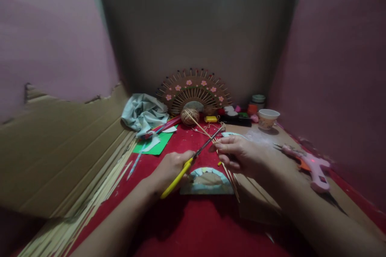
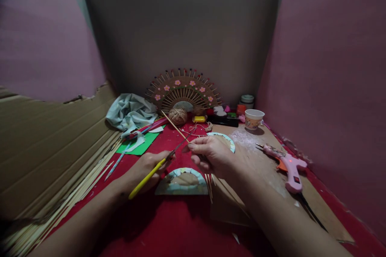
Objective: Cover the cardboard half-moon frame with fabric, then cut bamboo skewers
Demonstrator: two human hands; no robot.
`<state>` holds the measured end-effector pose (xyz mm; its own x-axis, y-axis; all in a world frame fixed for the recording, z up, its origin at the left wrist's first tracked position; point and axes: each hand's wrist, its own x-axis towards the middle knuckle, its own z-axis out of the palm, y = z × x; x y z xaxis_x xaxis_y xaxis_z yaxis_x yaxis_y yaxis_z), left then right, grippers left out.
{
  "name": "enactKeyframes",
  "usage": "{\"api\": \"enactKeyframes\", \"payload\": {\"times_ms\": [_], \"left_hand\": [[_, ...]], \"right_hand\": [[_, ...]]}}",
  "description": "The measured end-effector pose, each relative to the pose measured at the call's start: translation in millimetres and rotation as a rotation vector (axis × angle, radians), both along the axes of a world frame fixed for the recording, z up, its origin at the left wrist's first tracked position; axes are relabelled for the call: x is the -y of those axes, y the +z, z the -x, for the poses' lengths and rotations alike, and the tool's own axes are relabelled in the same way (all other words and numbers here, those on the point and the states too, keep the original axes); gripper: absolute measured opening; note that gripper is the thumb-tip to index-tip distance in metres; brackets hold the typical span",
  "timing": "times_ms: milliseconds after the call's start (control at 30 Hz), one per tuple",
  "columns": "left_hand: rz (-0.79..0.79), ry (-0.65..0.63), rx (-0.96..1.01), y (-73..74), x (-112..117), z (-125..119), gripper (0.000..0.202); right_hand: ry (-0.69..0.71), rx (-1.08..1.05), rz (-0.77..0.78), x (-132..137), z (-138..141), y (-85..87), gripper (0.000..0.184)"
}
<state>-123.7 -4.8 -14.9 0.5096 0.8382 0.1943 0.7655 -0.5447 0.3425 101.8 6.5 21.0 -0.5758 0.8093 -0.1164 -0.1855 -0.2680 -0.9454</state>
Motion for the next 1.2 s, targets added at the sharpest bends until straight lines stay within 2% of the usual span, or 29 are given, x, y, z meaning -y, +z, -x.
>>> {"api": "enactKeyframes", "payload": {"times_ms": [100,167,300,433,533,667,867,1067,1200], "left_hand": [[0.013,0.013,0.027,-4.1,-1.9,-1.0,0.02],[0.005,-0.007,0.061,-5.9,-3.2,-1.2,0.021],[-0.055,-0.109,0.154,-4.2,-4.1,-2.1,0.026],[-0.14,-0.189,0.149,-2.7,-3.8,-1.9,0.036],[-0.214,-0.215,0.125,-6.2,-5.0,0.0,0.039],[-0.301,-0.165,0.003,-9.7,-7.0,2.0,0.035],[-0.27,-0.113,-0.12,-2.2,-4.0,-0.4,0.03],[-0.136,0.001,-0.162,-3.7,-3.8,0.0,0.018],[-0.08,0.048,-0.167,-5.6,-4.9,0.4,0.015]], "right_hand": [[-0.133,0.081,-0.075,2.7,4.3,1.5,0.016],[-0.147,0.077,-0.094,1.8,4.4,0.7,0.015],[0.069,-0.033,0.005,-4.2,-2.8,-1.6,0.015],[0.301,-0.158,0.108,-8.5,-10.7,-4.2,0.01],[0.398,-0.235,0.119,-10.4,-12.9,-8.6,0.011],[0.444,-0.308,0.112,-13.8,-12.8,-17.3,0.013],[0.337,-0.272,0.103,-15.4,-9.2,-22.3,0.019],[0.116,-0.157,0.05,-8.7,-5.2,-17.4,0.025],[-0.088,-0.046,-0.05,-5.5,-0.5,-18.9,0.026]]}}
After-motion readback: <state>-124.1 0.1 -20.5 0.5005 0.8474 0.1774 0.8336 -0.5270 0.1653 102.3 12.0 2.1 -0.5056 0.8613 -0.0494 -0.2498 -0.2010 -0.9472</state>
